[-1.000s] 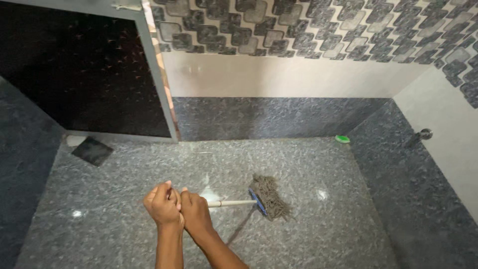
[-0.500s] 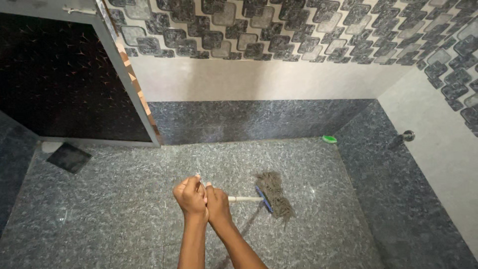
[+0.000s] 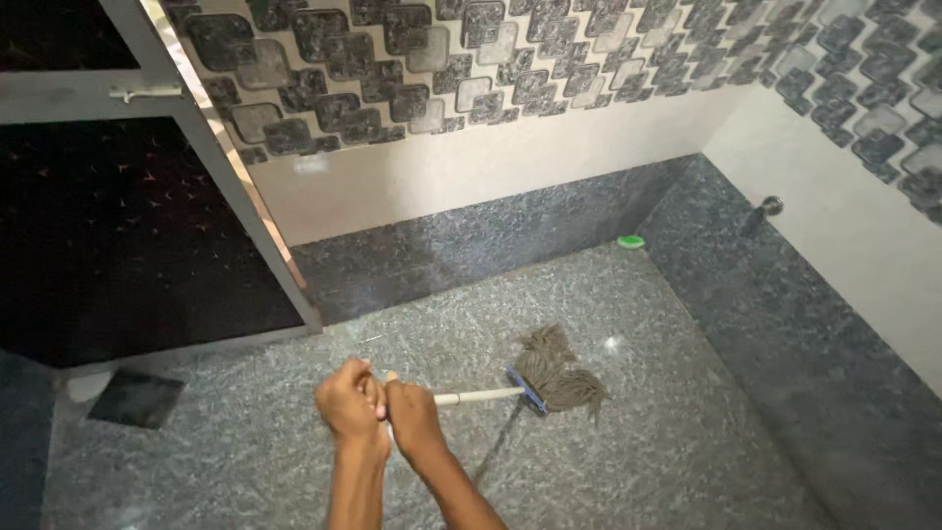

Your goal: The person mops a tiled floor in a bathroom using a string mop. They move the mop back and forth across the floor surface, covering the area near the walls and a white bucket.

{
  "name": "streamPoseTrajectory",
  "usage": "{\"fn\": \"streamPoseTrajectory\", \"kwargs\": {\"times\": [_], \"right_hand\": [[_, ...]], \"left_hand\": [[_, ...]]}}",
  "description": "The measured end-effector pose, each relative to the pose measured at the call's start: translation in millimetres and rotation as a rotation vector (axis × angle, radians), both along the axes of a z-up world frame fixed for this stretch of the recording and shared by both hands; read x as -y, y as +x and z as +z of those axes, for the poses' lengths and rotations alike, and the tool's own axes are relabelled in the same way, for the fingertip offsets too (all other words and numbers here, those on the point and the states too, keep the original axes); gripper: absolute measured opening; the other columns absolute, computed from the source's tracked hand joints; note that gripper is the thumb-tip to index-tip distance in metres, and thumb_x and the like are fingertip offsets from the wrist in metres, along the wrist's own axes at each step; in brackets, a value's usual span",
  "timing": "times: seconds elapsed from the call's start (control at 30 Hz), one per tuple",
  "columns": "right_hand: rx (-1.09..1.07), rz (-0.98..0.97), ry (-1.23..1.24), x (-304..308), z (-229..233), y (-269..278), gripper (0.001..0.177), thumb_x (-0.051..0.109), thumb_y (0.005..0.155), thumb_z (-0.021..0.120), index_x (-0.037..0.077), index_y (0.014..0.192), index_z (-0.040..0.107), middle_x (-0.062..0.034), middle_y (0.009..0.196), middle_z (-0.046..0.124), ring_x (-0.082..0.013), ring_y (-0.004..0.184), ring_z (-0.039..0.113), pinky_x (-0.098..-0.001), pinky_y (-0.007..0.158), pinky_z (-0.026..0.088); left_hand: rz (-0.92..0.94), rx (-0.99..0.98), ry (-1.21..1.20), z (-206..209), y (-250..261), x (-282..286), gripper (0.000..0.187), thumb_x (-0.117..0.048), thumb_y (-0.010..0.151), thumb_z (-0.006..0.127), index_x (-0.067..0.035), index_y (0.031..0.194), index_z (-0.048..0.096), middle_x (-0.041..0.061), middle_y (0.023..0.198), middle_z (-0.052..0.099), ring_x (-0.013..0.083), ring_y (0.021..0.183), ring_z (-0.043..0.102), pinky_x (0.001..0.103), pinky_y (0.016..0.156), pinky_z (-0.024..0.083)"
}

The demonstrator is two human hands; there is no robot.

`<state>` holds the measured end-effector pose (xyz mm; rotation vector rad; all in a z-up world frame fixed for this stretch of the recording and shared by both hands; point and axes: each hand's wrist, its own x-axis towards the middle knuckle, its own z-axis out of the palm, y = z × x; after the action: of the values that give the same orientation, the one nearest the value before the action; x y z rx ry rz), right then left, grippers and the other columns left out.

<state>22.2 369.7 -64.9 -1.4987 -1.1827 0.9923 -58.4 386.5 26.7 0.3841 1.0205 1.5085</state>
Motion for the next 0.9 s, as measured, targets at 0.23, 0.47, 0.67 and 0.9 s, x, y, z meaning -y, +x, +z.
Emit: {"fn": "streamPoseTrajectory", "kwargs": {"times": [0.23, 0.47, 0.67, 0.9], "right_hand": [[0.154, -0.029, 0.101, -13.1, 33.2, -103.7, 0.049, 0.032, 0.103, 0.044, -0.002, 0.074, 0.062, -0.0233, 0.073, 0.065, -0.0366, 0.065, 0.063, -0.0476, 0.061, 0.045], [0.131, -0.029, 0.019, -28.1, 14.6, -148.8, 0.051, 0.032, 0.104, 0.043, -0.002, 0.072, 0.064, -0.0245, 0.071, 0.066, -0.0365, 0.066, 0.066, -0.0474, 0.063, 0.045], [0.008, -0.033, -0.041, -32.4, 0.7, -157.3, 0.055, 0.036, 0.103, 0.044, -0.003, 0.070, 0.064, -0.0238, 0.066, 0.066, -0.0377, 0.065, 0.067, -0.0479, 0.062, 0.048], [0.176, 0.001, -0.110, -33.5, -4.6, -142.4, 0.056, 0.038, 0.104, 0.039, -0.003, 0.077, 0.067, -0.0271, 0.076, 0.067, -0.0427, 0.077, 0.070, -0.0505, 0.070, 0.051]], "left_hand": [[-0.009, 0.043, -0.036, 24.1, -104.1, -17.0, 0.039, -0.008, 0.084, 0.057, -0.013, 0.052, 0.035, 0.002, 0.045, 0.031, 0.0148, 0.034, 0.028, 0.033, 0.037, 0.023], [0.016, 0.057, -0.035, 16.7, -146.6, -31.9, 0.042, -0.007, 0.085, 0.058, -0.013, 0.051, 0.034, 0.002, 0.045, 0.032, 0.0155, 0.034, 0.030, 0.034, 0.035, 0.023], [0.007, 0.038, -0.049, 3.1, -154.1, -37.1, 0.039, -0.005, 0.085, 0.057, -0.012, 0.052, 0.036, 0.002, 0.046, 0.034, 0.0133, 0.034, 0.028, 0.033, 0.034, 0.022], [0.046, 0.048, 0.059, -26.2, -134.9, -37.3, 0.037, -0.004, 0.088, 0.056, -0.009, 0.056, 0.039, 0.000, 0.048, 0.035, 0.0103, 0.035, 0.028, 0.030, 0.033, 0.022]]}}
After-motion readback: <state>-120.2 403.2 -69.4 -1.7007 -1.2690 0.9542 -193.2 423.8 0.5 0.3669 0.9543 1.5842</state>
